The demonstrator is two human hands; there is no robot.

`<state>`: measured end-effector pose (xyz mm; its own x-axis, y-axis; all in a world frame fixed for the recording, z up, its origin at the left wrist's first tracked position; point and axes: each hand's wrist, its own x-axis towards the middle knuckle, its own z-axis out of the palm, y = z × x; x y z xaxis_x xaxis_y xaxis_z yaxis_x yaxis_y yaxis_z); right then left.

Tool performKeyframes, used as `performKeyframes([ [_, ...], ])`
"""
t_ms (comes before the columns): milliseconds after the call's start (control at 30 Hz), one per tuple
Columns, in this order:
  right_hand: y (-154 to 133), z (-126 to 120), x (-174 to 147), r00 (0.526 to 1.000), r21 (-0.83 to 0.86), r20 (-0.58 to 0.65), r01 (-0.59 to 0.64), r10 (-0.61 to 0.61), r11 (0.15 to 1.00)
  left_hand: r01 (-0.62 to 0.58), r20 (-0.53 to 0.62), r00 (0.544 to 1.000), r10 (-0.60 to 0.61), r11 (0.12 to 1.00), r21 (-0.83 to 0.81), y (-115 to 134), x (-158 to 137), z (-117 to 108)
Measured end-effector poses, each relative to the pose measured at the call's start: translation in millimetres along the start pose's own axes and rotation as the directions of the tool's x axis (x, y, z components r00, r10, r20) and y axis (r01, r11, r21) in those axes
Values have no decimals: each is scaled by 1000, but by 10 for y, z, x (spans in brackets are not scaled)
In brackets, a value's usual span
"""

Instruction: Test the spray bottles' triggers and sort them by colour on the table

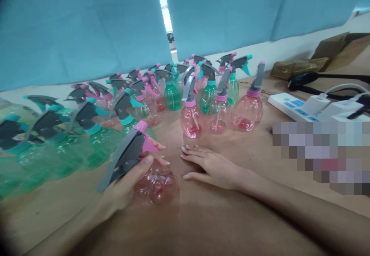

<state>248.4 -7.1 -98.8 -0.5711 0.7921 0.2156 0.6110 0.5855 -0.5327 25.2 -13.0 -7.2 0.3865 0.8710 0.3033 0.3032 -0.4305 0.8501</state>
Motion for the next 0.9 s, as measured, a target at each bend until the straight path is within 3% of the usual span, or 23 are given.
performKeyframes([
  [233, -1, -6, 6, 999, -57, 34, -8, 10, 998, -42, 19, 999, 41, 997, 63, -52, 24, -22],
  [367, -24, -18, 14, 999, -83, 51, -8, 13, 997, 23, -40, 999, -17, 986, 162, -59, 0, -18],
  [500, -43, -42, 8, 999, -60, 52, 8, -5, 998, 24, -34, 999, -19, 989, 149, -45, -15, -13],
  [700, -127, -98, -7, 999, 67, 54, -2, -2, 998, 0, -88, 996, 12, 991, 132, -73, -5, 33],
  [900, -445, -151, -9, 997, 237, -28, -59, 68, 970, -37, -151, 987, 59, 989, 141, -109, 111, 141],
])
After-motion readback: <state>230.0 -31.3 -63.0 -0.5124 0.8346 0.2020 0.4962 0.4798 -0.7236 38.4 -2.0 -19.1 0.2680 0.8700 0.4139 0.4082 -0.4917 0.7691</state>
